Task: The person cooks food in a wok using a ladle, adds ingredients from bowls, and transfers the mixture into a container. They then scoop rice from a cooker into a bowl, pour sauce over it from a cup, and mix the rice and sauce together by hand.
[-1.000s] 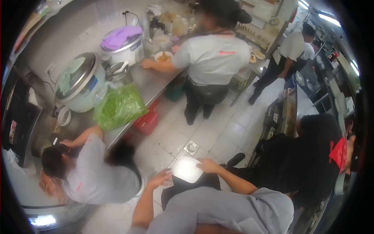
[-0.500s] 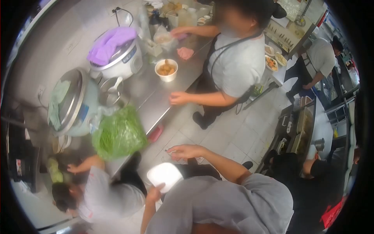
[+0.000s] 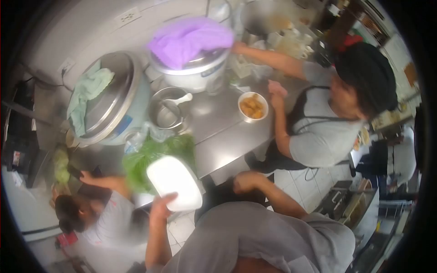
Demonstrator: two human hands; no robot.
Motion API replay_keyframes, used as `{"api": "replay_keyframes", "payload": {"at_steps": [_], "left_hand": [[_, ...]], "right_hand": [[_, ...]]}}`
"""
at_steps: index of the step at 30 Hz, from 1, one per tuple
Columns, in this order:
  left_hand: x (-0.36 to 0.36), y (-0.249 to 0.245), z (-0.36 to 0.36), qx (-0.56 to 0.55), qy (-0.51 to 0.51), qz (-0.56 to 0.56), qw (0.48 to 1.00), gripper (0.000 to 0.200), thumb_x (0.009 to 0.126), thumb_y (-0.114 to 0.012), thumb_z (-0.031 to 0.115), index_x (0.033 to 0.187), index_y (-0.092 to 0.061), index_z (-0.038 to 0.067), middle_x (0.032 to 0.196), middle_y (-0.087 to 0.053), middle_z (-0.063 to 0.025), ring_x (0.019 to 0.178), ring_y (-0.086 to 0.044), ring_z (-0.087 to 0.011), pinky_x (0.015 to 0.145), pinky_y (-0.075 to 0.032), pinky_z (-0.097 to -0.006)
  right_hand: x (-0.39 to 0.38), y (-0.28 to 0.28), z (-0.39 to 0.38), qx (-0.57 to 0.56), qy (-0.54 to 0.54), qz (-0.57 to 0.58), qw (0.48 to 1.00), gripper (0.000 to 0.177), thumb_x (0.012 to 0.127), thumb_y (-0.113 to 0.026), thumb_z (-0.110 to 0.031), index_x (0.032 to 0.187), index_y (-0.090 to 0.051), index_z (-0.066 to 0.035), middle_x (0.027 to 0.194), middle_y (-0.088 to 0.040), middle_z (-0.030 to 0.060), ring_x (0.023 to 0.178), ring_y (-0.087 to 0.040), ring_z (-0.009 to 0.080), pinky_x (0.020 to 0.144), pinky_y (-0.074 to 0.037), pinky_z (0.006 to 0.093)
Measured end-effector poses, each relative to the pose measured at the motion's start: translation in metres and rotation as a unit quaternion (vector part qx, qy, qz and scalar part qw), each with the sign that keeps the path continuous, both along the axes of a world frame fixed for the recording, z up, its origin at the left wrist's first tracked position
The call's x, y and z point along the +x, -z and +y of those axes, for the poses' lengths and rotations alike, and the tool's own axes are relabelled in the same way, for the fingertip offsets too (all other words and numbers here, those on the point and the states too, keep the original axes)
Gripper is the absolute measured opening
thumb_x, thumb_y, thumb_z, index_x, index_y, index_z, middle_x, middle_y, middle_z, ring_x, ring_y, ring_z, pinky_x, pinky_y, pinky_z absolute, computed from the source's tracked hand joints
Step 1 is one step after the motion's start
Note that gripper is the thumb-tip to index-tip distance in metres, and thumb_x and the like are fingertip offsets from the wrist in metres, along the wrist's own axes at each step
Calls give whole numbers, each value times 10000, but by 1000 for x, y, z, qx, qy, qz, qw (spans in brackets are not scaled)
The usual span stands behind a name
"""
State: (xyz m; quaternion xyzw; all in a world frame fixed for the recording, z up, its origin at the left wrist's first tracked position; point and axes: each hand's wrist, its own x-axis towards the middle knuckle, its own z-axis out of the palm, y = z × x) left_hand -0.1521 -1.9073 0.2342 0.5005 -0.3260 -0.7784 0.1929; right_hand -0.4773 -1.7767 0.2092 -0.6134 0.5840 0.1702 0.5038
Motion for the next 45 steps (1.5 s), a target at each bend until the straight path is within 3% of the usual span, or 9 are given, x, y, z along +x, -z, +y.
{"api": "replay_keyframes", "payload": {"at_steps": [3, 8, 22, 28, 31, 33, 35, 39, 45], "left_hand": [[-27, -23, -40, -118, -21, 20, 993, 300, 765, -696, 49, 1025, -639, -90, 1006, -669, -144, 929, -645, -243, 819, -511, -335], [-72, -72, -17, -96, -207, 0, 974, 395, 747, -669, -9, 1119, -565, -92, 1023, -626, -185, 910, -632, -298, 796, -518, -360], [-111, 27, 83, -394, -172, -265, 863, 318, 824, -589, 48, 1123, -569, -57, 1083, -617, -140, 997, -600, -248, 849, -477, -333], [-112, 19, 24, -142, -367, 43, 919, 417, 736, -635, -37, 1149, -581, -34, 1059, -632, -172, 977, -616, -326, 877, -475, -379], [-73, 25, 8, -536, 0, -268, 800, 474, 688, -686, -61, 1154, -598, -49, 1097, -633, -239, 1024, -614, -342, 860, -485, -392], [-42, 72, -29, -536, 60, -205, 817, 439, 745, -678, -25, 1168, -574, -81, 1125, -605, -246, 1055, -592, -353, 909, -475, -393], [-84, 15, -68, 62, -91, 181, 977, 438, 894, -513, 76, 1299, -447, -74, 1269, -503, -274, 1145, -547, -336, 973, -454, -442], [-88, 62, -173, -417, 348, -126, 830, 380, 932, -571, 250, 1221, -552, 5, 1137, -589, -120, 900, -581, -182, 730, -494, -333], [-126, -35, -72, -221, 430, 65, 873, 500, 928, -592, 238, 1372, -433, 71, 1298, -500, -79, 1108, -506, -169, 876, -455, -299]], "right_hand": [[-55, -98, -126, -416, 303, -135, 847, 500, 916, -539, -359, 1323, -485, -73, 1062, -634, 244, 990, -613, 382, 876, -463, 462], [-181, -144, -370, -749, 177, 58, 636, 492, 850, -570, -139, 1336, -489, -131, 1298, -536, 193, 1195, -483, 408, 990, -381, 542], [-244, -155, -533, -468, -3, 82, 880, 374, 868, -520, -188, 1238, -535, -133, 1200, -593, 192, 1185, -520, 381, 947, -388, 603], [-180, -175, -427, -504, 83, 209, 834, 549, 853, -557, -225, 1378, -432, -126, 1292, -541, 198, 1294, -417, 362, 1077, -325, 498], [-100, -200, -327, -590, 94, -290, 748, 575, 774, -573, -93, 1344, -495, -94, 1314, -529, 193, 1244, -478, 336, 1042, -393, 421], [-67, -227, -301, -573, 66, -258, 775, 514, 776, -577, -130, 1287, -547, -87, 1230, -593, 171, 1145, -556, 330, 976, -443, 431], [-52, -250, -284, -614, 28, -144, 776, 385, 761, -573, -162, 1126, -634, -55, 1008, -655, 191, 907, -630, 342, 786, -504, 456], [-32, -276, -166, -763, 110, -48, 635, 286, 797, -531, -149, 1031, -634, -22, 856, -647, 182, 814, -625, 350, 710, -497, 446], [29, -202, 56, -704, 343, -85, 616, 332, 928, -523, -249, 1151, -588, -12, 952, -662, 199, 910, -632, 335, 790, -498, 398]]}}
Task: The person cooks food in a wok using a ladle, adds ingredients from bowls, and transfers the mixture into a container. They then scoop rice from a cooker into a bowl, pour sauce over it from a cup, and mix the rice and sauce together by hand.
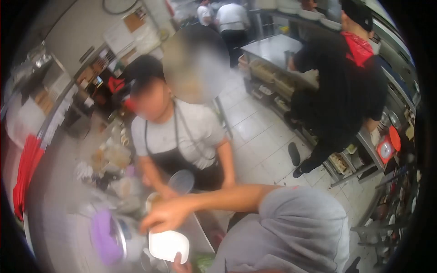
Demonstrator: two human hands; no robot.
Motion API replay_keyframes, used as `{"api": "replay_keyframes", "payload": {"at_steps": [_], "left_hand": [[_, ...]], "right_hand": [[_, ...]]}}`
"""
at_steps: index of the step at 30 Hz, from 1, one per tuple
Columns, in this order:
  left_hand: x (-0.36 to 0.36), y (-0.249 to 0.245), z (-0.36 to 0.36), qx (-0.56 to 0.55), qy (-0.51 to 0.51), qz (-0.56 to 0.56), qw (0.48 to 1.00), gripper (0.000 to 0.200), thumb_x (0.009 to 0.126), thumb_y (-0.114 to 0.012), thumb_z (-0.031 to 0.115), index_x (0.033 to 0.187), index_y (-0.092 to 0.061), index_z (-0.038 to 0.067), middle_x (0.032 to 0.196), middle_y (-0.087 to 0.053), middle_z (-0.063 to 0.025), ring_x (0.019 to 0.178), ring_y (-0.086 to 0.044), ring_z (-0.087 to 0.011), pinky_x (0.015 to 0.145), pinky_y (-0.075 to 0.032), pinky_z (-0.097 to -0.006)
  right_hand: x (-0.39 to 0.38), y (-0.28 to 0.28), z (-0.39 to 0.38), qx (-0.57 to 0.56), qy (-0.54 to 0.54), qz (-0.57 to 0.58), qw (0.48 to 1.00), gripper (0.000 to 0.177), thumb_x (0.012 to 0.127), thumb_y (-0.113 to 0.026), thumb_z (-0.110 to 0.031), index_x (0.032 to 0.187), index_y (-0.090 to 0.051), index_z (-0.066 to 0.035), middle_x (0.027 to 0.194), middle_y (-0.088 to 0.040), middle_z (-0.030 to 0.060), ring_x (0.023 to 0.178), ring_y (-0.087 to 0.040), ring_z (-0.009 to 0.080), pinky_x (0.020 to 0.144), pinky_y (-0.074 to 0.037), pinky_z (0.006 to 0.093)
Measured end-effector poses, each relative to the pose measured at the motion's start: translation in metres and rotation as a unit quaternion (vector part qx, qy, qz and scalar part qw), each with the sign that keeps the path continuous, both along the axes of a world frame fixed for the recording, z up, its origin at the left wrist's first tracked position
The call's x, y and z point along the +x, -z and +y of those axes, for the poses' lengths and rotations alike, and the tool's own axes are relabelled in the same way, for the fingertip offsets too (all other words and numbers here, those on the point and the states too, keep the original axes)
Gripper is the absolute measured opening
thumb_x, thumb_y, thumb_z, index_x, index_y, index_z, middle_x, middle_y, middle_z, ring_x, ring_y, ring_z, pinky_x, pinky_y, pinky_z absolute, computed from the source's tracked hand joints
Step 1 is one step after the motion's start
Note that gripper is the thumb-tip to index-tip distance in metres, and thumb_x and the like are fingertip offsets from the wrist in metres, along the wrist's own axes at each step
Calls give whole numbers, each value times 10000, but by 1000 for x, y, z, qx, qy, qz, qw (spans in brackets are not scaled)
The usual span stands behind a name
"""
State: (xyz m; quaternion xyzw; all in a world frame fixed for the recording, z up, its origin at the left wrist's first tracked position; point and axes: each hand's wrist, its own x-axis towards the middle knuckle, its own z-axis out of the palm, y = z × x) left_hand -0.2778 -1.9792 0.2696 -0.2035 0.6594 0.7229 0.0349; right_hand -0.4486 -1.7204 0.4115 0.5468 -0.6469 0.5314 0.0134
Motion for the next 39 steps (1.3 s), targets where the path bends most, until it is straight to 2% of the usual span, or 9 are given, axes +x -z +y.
{"api": "replay_keyframes", "payload": {"at_steps": [7, 14, 15, 18, 19, 23, 34, 36, 39], "left_hand": [[13, 16, 137, 102, 166, -92, 977, 488, 939, -556, 259, 1341, -432, 12, 1310, -495, -152, 1139, -524, -241, 885, -477, -355], [11, -44, 315, 238, 325, -208, 891, 495, 951, -520, 281, 1310, -432, -47, 1322, -490, -226, 1171, -542, -312, 893, -500, -410], [-32, 73, 274, 121, 459, -279, 835, 547, 951, -536, 360, 1333, -425, -17, 1305, -522, -186, 1145, -560, -306, 875, -500, -413], [-57, 147, 285, -189, 523, -321, 767, 567, 931, -551, 409, 1321, -469, 5, 1293, -548, -165, 1073, -596, -303, 869, -494, -427], [-68, 261, 230, -368, 652, -32, 662, 481, 868, -600, 406, 1147, -629, 15, 1134, -651, -146, 927, -642, -286, 795, -496, -443], [-30, 246, 246, -383, 548, -222, 710, 440, 842, -608, 397, 1062, -657, 19, 1048, -663, -156, 880, -644, -293, 765, -490, -456], [99, 288, 214, -276, 722, -114, 623, 364, 772, -629, 372, 828, -734, 28, 811, -697, -182, 750, -650, -310, 683, -473, -490], [68, 113, 261, -318, 456, -183, 811, 485, 858, -600, 420, 1117, -644, 12, 1105, -649, -193, 1016, -621, -295, 856, -480, -401], [62, 106, 237, -184, 206, -118, 954, 527, 894, -581, 384, 1293, -529, 43, 1211, -605, -195, 1124, -577, -300, 950, -446, -381]], "right_hand": [[106, 183, 130, 207, 90, -321, 920, 737, 915, -485, -574, 1360, -401, 9, 1258, -532, 245, 1128, -548, 348, 963, -442, 422], [211, 228, 301, 28, 306, -459, 833, 561, 876, -495, -160, 1389, -346, 14, 1255, -551, 216, 1149, -527, 304, 1000, -402, 390], [225, 236, 325, 1, 342, -457, 822, 552, 879, -492, -154, 1384, -348, 17, 1249, -551, 226, 1138, -533, 309, 990, -407, 392], [255, 290, 376, 57, 495, -515, 697, 560, 875, -492, -178, 1379, -345, 17, 1218, -558, 267, 1093, -564, 362, 952, -430, 421], [266, 286, 390, 94, 544, -510, 660, 571, 875, -486, -180, 1389, -327, 11, 1185, -574, 276, 1043, -591, 384, 928, -450, 444], [284, 243, 434, 50, 554, -611, 563, 583, 874, -518, -254, 1359, -369, 33, 1231, -546, 291, 1143, -541, 383, 959, -418, 409], [155, 252, 386, 230, 274, -452, 817, 528, 884, -525, -240, 1318, -422, 43, 1227, -558, 285, 1166, -532, 389, 993, -395, 402], [127, 253, 353, 252, 229, -416, 843, 498, 882, -530, -231, 1287, -444, 47, 1218, -564, 282, 1151, -541, 398, 976, -406, 414], [102, 220, 283, 311, 153, -365, 864, 465, 891, -532, -234, 1278, -456, 12, 1179, -578, 292, 1110, -561, 417, 942, -425, 435]]}}
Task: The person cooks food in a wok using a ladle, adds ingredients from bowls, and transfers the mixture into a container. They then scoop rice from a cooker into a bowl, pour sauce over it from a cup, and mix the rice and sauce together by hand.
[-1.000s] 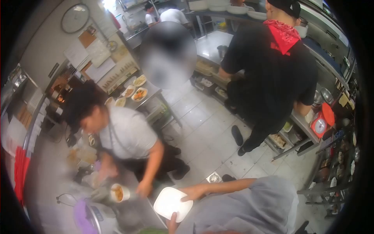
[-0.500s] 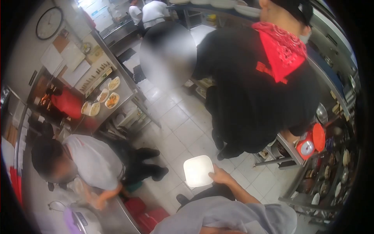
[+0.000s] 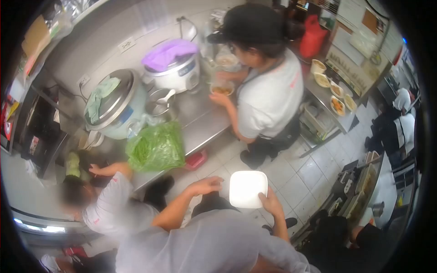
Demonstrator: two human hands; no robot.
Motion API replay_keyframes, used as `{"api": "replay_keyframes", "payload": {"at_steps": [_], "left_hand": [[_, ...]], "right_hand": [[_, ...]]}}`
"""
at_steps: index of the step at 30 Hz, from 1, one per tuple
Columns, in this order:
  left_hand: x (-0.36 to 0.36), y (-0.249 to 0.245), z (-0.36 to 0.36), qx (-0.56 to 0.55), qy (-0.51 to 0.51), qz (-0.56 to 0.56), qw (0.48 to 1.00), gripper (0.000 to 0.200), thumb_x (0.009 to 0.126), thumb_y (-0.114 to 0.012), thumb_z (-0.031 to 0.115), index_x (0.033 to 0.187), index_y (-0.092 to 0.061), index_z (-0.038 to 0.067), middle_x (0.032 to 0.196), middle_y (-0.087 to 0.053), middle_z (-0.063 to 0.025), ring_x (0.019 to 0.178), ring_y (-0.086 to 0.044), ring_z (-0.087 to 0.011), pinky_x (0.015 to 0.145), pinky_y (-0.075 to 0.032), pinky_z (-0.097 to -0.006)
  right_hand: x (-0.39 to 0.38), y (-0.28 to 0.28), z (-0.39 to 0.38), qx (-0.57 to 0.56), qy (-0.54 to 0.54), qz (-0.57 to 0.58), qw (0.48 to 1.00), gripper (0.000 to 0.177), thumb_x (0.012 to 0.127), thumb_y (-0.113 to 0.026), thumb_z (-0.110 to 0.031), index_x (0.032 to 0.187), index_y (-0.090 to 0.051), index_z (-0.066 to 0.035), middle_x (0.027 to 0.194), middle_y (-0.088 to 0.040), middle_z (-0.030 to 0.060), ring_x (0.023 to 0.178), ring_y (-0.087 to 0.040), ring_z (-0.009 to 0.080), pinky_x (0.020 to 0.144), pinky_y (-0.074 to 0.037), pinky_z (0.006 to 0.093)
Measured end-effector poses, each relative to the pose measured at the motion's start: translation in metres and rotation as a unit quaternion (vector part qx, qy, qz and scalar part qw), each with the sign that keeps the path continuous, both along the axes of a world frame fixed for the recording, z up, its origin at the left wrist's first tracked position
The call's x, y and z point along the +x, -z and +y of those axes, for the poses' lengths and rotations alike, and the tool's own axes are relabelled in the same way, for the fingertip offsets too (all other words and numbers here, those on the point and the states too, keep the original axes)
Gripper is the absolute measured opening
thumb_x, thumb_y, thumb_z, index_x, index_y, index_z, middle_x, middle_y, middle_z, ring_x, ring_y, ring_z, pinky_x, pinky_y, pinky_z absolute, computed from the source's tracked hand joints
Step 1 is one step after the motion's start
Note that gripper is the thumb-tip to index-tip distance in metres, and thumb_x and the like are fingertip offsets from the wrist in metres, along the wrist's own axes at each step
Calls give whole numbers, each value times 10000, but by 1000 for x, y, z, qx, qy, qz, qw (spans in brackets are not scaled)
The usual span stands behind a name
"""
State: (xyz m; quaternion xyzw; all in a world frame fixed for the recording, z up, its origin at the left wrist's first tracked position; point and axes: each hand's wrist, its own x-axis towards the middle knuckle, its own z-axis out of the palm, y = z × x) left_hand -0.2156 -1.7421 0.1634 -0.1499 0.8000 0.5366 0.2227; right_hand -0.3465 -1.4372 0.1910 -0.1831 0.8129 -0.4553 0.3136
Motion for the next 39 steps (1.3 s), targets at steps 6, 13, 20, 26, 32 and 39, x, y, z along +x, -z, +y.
{"api": "replay_keyframes", "payload": {"at_steps": [6, 13, 20, 26, 32, 39], "left_hand": [[-52, -63, -135, -39, -167, 165, 971, 521, 883, -628, 275, 1330, -487, 47, 1210, -613, -168, 1114, -589, -261, 955, -447, -371], [-125, -202, -298, -100, -289, 347, 886, 508, 891, -624, 267, 1348, -493, 88, 1226, -592, -171, 1070, -594, -224, 919, -461, -341], [-251, -220, -433, -363, -269, 317, 834, 495, 903, -527, 235, 1368, -465, 76, 1330, -520, -221, 1159, -555, -336, 973, -432, -404], [-348, -177, -543, -552, -181, 161, 798, 549, 890, -485, 219, 1408, -389, 67, 1344, -479, -266, 1276, -434, -404, 1069, -343, -469], [-374, -187, -565, -538, -194, 55, 819, 475, 882, -527, 326, 1288, -480, 84, 1267, -554, -217, 1164, -535, -387, 993, -366, -575], [-351, -210, -551, -566, -264, 97, 775, 449, 902, -541, 371, 1253, -505, 93, 1221, -596, -162, 1168, -537, -350, 973, -363, -592]], "right_hand": [[-32, -25, -147, 44, -104, 89, 990, 479, 903, -538, -257, 1305, -453, -12, 1147, -593, 289, 1089, -567, 430, 931, -430, 437], [-70, -35, -273, -56, -96, 13, 994, 478, 936, -545, -243, 1322, -452, 22, 1169, -610, 205, 1100, -576, 268, 971, -410, 348], [-134, -58, -340, -97, -145, -52, 983, 451, 950, -532, -243, 1295, -465, 39, 1154, -602, 178, 1057, -579, 238, 939, -432, 342], [-174, -45, -384, -125, -186, -117, 968, 469, 953, -513, -225, 1334, -415, 31, 1162, -585, 177, 1072, -566, 240, 942, -429, 351], [-185, -60, -398, -138, -166, -231, 949, 494, 943, -507, -197, 1359, -374, 33, 1229, -547, 197, 1132, -528, 257, 966, -406, 367], [-200, -16, -395, -123, -121, -75, 982, 421, 943, -534, -115, 1317, -422, 41, 1175, -563, 118, 1043, -544, 185, 891, -438, 309]]}}
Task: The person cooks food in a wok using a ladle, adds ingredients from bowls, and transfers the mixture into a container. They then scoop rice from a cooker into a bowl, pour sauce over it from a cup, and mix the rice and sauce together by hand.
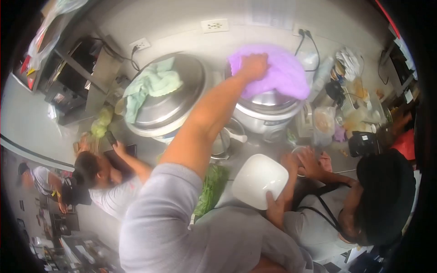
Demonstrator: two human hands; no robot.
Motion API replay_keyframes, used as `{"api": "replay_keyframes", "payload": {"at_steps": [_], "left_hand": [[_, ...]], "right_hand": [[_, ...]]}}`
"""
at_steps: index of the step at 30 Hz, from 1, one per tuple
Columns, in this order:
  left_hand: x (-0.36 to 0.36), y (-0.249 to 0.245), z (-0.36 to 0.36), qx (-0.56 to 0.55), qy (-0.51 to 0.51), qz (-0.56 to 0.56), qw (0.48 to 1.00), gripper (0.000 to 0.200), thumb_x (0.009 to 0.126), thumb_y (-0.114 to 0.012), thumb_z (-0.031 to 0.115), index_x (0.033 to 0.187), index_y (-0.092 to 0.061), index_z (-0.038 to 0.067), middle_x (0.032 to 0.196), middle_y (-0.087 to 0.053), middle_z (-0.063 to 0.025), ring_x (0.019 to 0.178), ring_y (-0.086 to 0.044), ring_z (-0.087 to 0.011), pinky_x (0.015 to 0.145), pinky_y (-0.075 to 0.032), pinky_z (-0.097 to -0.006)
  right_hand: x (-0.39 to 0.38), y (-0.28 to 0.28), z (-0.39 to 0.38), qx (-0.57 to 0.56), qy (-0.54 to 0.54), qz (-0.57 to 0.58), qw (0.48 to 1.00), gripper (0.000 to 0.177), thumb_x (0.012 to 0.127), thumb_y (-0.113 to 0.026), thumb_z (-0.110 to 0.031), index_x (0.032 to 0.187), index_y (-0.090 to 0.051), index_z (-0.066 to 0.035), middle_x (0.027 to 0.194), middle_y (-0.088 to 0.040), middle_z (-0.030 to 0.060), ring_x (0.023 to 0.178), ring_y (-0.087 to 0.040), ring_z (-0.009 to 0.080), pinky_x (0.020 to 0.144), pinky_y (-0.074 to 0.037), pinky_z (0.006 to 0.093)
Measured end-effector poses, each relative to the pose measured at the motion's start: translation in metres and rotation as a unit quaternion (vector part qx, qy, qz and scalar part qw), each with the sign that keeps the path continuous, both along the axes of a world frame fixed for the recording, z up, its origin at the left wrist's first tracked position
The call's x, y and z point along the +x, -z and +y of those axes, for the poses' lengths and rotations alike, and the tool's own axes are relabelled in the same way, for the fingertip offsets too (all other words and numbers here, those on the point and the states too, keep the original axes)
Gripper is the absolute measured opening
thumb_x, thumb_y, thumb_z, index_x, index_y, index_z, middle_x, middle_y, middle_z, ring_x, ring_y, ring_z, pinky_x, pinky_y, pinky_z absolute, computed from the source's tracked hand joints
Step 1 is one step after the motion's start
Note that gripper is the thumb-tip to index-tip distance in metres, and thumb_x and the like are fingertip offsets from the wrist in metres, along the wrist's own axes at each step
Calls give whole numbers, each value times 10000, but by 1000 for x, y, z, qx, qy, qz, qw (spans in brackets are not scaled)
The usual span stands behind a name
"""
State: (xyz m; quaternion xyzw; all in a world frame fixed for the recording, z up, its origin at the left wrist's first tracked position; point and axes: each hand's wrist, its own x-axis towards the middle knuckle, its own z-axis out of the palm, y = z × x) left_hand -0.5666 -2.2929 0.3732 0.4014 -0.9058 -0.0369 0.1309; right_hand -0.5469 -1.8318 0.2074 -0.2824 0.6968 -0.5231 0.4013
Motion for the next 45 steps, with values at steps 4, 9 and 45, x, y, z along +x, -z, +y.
{"api": "replay_keyframes", "payload": {"at_steps": [4, 9, 45], "left_hand": [[58, -80, -22, -88, -4, 59, 994, 489, 937, -510, 378, 1319, -472, 75, 1228, -594, -164, 1164, -538, -353, 990, -363, -573], [205, -134, -50, -179, -55, 73, 980, 524, 919, -543, 385, 1320, -485, 53, 1227, -596, -197, 1153, -549, -375, 975, -424, -470], [338, -26, -13, -119, -219, -34, 968, 454, 931, -447, 267, 1380, -441, 331, 1402, -468, -49, 1310, -399, -342, 1032, -297, -625]], "right_hand": [[23, -93, -20, -23, 47, -57, 997, 562, 907, -511, -47, 1423, -300, 23, 1245, -528, 139, 1091, -524, 207, 950, -405, 318], [19, -61, -18, -108, 51, 45, 992, 644, 896, -502, -36, 1479, -228, -20, 1353, -456, 128, 1194, -459, 206, 1025, -340, 306], [-4, -54, -20, -156, 92, -22, 983, 467, 911, -524, -40, 1353, -400, 46, 1259, -517, 121, 1126, -501, 202, 965, -381, 306]]}}
